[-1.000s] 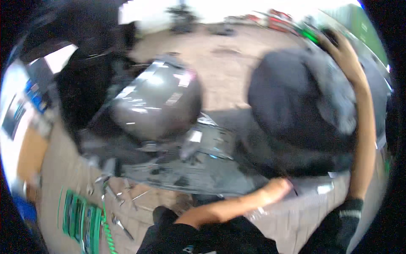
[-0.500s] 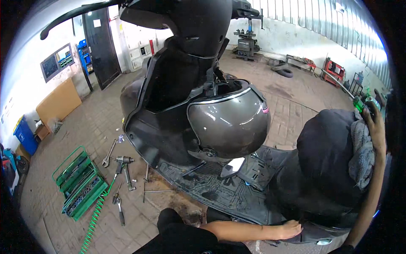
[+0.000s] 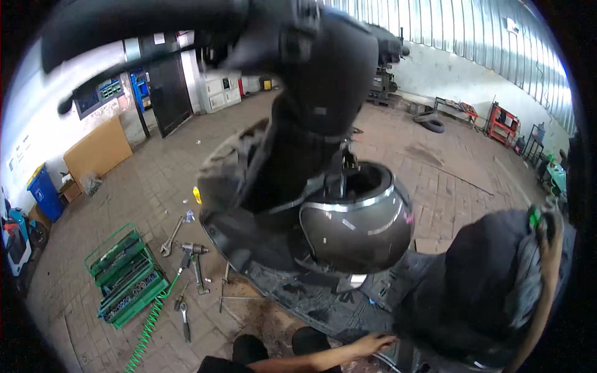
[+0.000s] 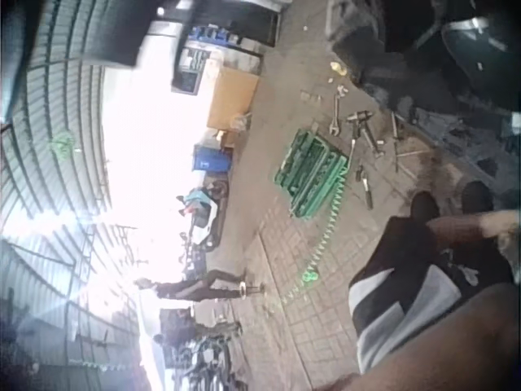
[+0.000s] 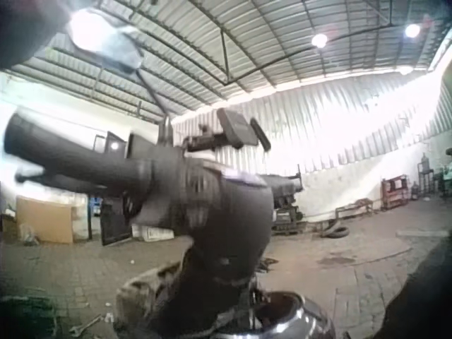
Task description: The person uses a screwdriver to remove several screws from the plastic fairing of a motorcycle, then pulls the front housing away from the handlebars and continues to unscrew internal components.
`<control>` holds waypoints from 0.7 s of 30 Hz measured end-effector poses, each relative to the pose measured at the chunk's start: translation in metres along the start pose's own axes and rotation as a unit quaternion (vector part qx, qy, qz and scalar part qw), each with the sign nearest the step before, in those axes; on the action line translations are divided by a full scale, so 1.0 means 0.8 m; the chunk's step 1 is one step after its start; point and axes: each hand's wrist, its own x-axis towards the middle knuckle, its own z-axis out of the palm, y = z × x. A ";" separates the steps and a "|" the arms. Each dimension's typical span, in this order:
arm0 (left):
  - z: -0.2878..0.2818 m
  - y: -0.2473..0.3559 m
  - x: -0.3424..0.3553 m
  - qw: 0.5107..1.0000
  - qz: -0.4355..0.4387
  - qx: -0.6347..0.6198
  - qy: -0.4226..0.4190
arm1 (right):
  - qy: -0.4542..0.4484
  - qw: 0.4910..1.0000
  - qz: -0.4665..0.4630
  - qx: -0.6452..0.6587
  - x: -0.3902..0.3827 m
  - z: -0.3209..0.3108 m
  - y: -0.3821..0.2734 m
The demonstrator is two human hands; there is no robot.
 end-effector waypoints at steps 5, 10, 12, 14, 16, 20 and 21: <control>-0.044 0.087 -0.083 0.963 -0.169 -0.104 0.185 | -0.013 0.999 0.000 0.048 -0.014 -0.021 -0.058; -0.010 0.276 -0.134 0.894 -0.256 -0.138 0.342 | -0.033 0.983 0.090 0.156 -0.004 -0.033 -0.103; 0.032 0.372 -0.137 0.883 -0.212 -0.154 0.388 | -0.046 0.989 0.106 0.093 -0.003 -0.036 -0.103; 0.068 0.433 -0.142 0.881 -0.188 -0.137 0.413 | -0.081 0.981 0.119 0.133 0.012 -0.050 -0.121; 0.079 0.466 -0.143 0.889 -0.177 -0.197 0.373 | -0.113 0.982 0.110 0.104 0.018 -0.050 -0.121; 0.131 0.550 -0.122 0.907 -0.164 -0.255 0.293 | -0.183 0.970 0.143 0.072 0.029 -0.063 -0.130; 0.144 0.573 -0.110 0.916 -0.160 -0.253 0.265 | -0.187 0.969 0.150 0.054 0.025 -0.059 -0.116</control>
